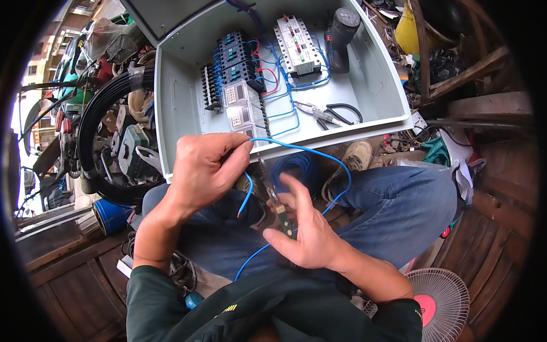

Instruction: The person strips the insulation from blue electrical wires using pliers and inserts them into the terminals of an electrical panel. The person repeats this process for multiple wires throughout the clip.

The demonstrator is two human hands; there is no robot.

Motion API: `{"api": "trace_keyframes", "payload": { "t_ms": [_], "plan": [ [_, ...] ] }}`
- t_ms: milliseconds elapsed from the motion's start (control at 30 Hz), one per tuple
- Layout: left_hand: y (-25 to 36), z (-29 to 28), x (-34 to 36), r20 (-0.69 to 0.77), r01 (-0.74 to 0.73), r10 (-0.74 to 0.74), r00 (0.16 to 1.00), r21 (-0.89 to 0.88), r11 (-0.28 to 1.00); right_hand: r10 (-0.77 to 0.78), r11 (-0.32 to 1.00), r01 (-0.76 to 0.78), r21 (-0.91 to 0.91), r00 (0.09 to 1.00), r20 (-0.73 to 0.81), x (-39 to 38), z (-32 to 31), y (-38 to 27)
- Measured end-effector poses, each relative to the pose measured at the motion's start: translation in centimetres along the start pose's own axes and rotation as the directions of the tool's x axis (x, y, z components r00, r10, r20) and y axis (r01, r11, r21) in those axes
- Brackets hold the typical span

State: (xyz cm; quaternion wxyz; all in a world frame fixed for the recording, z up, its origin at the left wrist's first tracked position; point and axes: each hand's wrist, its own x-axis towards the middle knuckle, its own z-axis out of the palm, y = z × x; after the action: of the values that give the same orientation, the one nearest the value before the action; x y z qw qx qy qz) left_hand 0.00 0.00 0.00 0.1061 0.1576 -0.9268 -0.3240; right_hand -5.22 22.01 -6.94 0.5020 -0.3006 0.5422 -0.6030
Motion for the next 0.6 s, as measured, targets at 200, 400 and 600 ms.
{"api": "trace_keyframes", "payload": {
  "t_ms": [200, 400, 600],
  "plan": [
    [1.7, 1.6, -1.1, -0.025, -0.033, 0.033, 0.999, -0.018, 0.999, 0.035, 0.997, -0.030, 0.067, 0.997, -0.065, 0.0, -0.5, -0.1],
    [2.3, 1.7, -1.0, 0.037, -0.003, 0.007, 0.999, -0.093, 0.996, -0.117, 0.992, 0.122, 0.045, 0.989, -0.092, 1.2, 0.1, 0.6],
    [2.3, 1.6, -0.9, 0.046, 0.047, -0.040, 0.998, -0.156, 0.987, -0.115, 0.993, 0.118, 0.012, 0.982, -0.151, 1.3, 0.5, 0.9]
  ]
}}
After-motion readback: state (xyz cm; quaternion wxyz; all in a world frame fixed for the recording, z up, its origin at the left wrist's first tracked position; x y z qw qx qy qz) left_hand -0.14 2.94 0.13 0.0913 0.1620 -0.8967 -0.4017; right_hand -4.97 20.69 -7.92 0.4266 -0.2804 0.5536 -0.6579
